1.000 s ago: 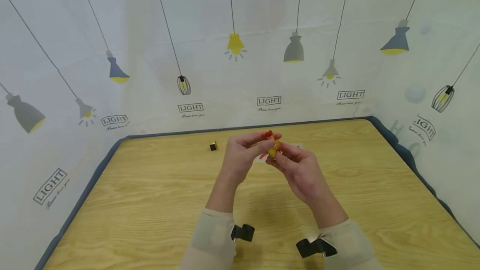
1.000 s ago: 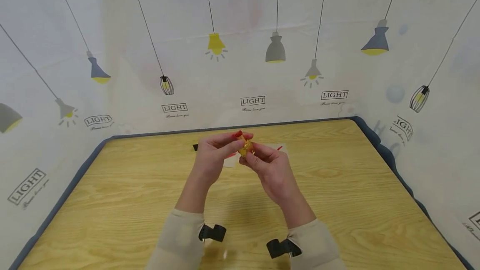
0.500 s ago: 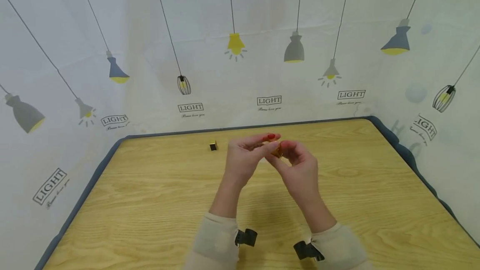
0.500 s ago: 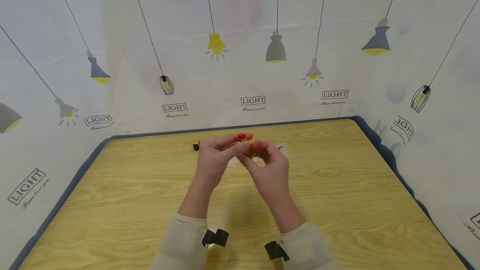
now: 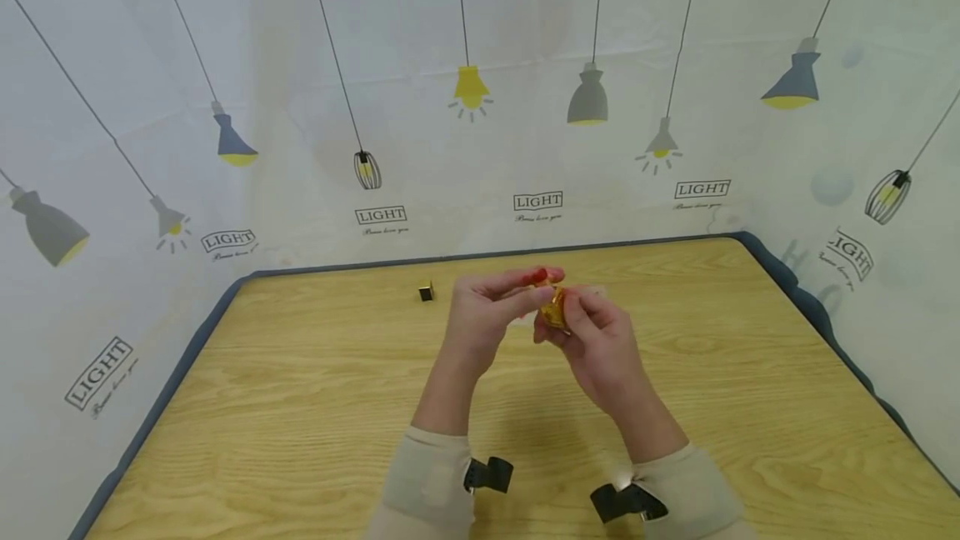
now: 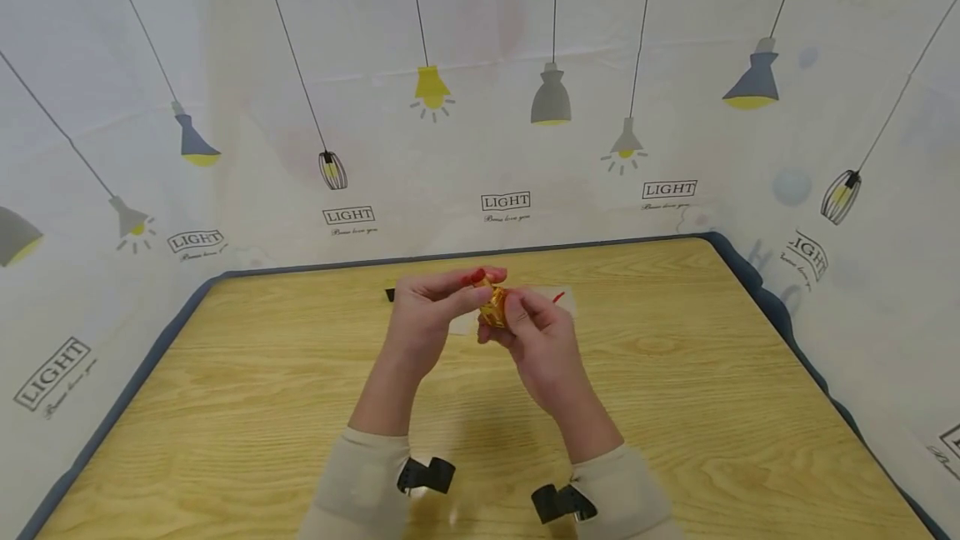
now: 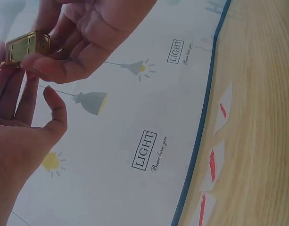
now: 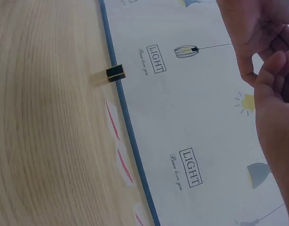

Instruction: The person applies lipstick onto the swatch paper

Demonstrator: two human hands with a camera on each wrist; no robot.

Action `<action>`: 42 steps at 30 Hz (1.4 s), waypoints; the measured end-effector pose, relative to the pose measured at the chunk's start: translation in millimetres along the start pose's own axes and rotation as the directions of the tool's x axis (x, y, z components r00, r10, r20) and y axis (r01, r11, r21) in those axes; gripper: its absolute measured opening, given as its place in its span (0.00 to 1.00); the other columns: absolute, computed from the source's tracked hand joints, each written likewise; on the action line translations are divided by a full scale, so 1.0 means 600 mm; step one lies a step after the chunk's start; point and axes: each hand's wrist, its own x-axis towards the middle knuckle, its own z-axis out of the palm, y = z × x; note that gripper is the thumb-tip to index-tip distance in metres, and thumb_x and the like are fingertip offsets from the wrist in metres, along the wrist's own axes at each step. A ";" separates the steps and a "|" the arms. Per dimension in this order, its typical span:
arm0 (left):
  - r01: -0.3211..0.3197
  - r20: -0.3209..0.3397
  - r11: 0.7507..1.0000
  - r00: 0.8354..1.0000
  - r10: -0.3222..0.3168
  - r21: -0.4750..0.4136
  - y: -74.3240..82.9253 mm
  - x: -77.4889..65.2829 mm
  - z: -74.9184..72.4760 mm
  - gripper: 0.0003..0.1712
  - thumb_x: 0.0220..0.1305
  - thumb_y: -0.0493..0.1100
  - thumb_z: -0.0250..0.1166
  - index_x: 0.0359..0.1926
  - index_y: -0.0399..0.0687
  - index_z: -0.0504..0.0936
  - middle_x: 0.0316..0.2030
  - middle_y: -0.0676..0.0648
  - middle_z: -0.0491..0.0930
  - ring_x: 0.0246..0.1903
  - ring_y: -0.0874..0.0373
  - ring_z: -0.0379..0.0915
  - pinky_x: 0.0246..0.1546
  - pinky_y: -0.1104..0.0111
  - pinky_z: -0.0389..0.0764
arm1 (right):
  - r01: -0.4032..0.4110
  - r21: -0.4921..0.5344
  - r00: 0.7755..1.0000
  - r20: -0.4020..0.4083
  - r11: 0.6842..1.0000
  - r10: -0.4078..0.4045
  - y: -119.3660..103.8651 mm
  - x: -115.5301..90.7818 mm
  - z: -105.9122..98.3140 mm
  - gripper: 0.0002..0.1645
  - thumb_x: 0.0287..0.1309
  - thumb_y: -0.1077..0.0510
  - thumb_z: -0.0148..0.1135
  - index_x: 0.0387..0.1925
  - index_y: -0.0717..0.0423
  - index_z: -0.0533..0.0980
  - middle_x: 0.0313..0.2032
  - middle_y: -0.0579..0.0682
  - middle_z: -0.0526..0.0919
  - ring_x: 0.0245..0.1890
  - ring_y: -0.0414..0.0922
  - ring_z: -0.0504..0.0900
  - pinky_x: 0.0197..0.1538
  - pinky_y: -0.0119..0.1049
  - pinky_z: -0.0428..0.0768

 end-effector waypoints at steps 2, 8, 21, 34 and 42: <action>-0.003 0.034 1.000 0.999 0.004 -0.027 0.003 0.000 0.002 0.16 0.67 0.33 0.72 0.54 0.29 0.88 0.50 0.42 0.92 0.53 0.55 0.89 0.58 0.64 0.87 | -0.141 0.196 0.987 0.109 0.970 0.121 -0.006 0.002 -0.004 0.21 0.86 0.49 0.43 0.50 0.48 0.84 0.39 0.42 0.83 0.35 0.38 0.81 0.44 0.28 0.84; 0.009 0.031 1.000 0.999 -0.008 -0.024 0.011 0.000 0.007 0.16 0.67 0.35 0.73 0.53 0.32 0.89 0.47 0.49 0.94 0.53 0.55 0.88 0.57 0.65 0.85 | -0.171 0.316 0.975 0.188 0.933 0.115 -0.010 0.000 -0.005 0.22 0.86 0.49 0.41 0.57 0.47 0.82 0.43 0.42 0.86 0.40 0.38 0.82 0.45 0.29 0.84; -0.022 0.069 1.000 0.997 0.022 0.000 0.002 0.000 0.005 0.16 0.67 0.32 0.71 0.52 0.25 0.88 0.49 0.43 0.93 0.51 0.54 0.89 0.57 0.64 0.87 | -0.208 0.348 0.957 0.266 0.914 0.117 -0.005 -0.003 -0.010 0.28 0.87 0.50 0.35 0.57 0.51 0.83 0.43 0.44 0.83 0.36 0.39 0.77 0.39 0.26 0.76; 0.038 0.011 0.998 0.999 -0.039 0.051 0.013 -0.002 0.011 0.15 0.68 0.36 0.73 0.54 0.35 0.90 0.51 0.40 0.91 0.53 0.52 0.89 0.60 0.62 0.86 | -0.033 0.171 0.991 0.131 0.985 0.010 -0.002 0.000 -0.011 0.19 0.83 0.55 0.48 0.55 0.45 0.85 0.48 0.40 0.84 0.44 0.38 0.79 0.47 0.28 0.83; 0.010 -0.067 0.995 0.998 -0.004 0.098 0.012 -0.003 0.017 0.15 0.67 0.35 0.74 0.53 0.35 0.90 0.51 0.39 0.91 0.53 0.53 0.90 0.58 0.62 0.88 | 0.015 -0.266 0.987 -0.149 0.964 -0.057 -0.005 -0.004 0.008 0.11 0.74 0.67 0.62 0.52 0.55 0.82 0.45 0.37 0.86 0.43 0.34 0.84 0.47 0.25 0.86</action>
